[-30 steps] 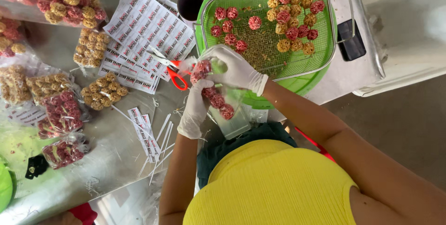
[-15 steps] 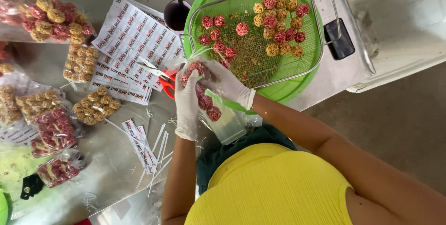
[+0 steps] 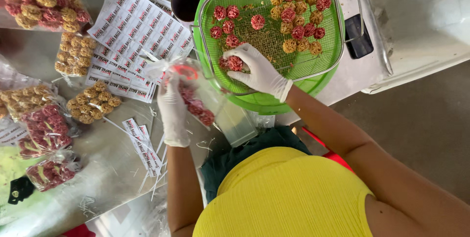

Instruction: The person packs small, round, textured food items into clear plastic bags. They use scissors to trim the excess plastic and tie the bags closed. The person then places the sealed bags on a metal table next to other packaged items.

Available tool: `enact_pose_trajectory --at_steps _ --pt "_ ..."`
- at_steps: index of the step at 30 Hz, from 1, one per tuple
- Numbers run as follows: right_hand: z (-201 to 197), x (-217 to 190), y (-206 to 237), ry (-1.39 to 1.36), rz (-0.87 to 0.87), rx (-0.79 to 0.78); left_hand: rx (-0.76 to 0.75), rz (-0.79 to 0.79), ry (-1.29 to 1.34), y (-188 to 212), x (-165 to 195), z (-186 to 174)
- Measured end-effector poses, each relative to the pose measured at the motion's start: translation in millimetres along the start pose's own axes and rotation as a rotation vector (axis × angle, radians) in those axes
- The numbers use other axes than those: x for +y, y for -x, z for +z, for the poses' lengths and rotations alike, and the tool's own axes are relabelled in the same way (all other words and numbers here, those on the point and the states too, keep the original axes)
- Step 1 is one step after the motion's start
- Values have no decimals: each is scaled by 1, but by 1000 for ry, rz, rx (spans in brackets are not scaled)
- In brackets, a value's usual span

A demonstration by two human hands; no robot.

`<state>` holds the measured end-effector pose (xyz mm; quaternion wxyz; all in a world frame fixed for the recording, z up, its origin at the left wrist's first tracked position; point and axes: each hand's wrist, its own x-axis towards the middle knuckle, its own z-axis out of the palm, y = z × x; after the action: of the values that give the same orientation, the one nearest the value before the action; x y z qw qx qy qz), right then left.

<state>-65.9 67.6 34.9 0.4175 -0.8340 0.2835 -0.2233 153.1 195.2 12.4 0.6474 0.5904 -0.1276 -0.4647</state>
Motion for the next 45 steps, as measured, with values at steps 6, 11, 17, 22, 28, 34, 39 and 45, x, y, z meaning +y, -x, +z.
enact_pose_trajectory --at_steps 6,11,17,22,28,34,39,45 --pt "9 33 -7 341 33 -101 -16 -38 50 -9 2 -15" --pt "-26 77 -68 266 84 4 35 -214 154 -13 -4 -24" --pt "-38 113 -135 471 -228 -166 -20 -140 177 -24 4 -44" --pt "-38 103 -138 377 -92 -304 -21 -164 144 -31 2 -51" --pt "-12 97 -128 531 -381 -350 -97 -137 204 -46 -7 -44" --pt "-31 81 -111 299 -95 -463 -132 -106 246 -47 3 -34" --pt "-30 68 -84 531 7 -576 -95 -226 282 -39 14 -33" --pt "-46 85 -80 526 -127 -395 -151 -197 257 -33 11 -28"
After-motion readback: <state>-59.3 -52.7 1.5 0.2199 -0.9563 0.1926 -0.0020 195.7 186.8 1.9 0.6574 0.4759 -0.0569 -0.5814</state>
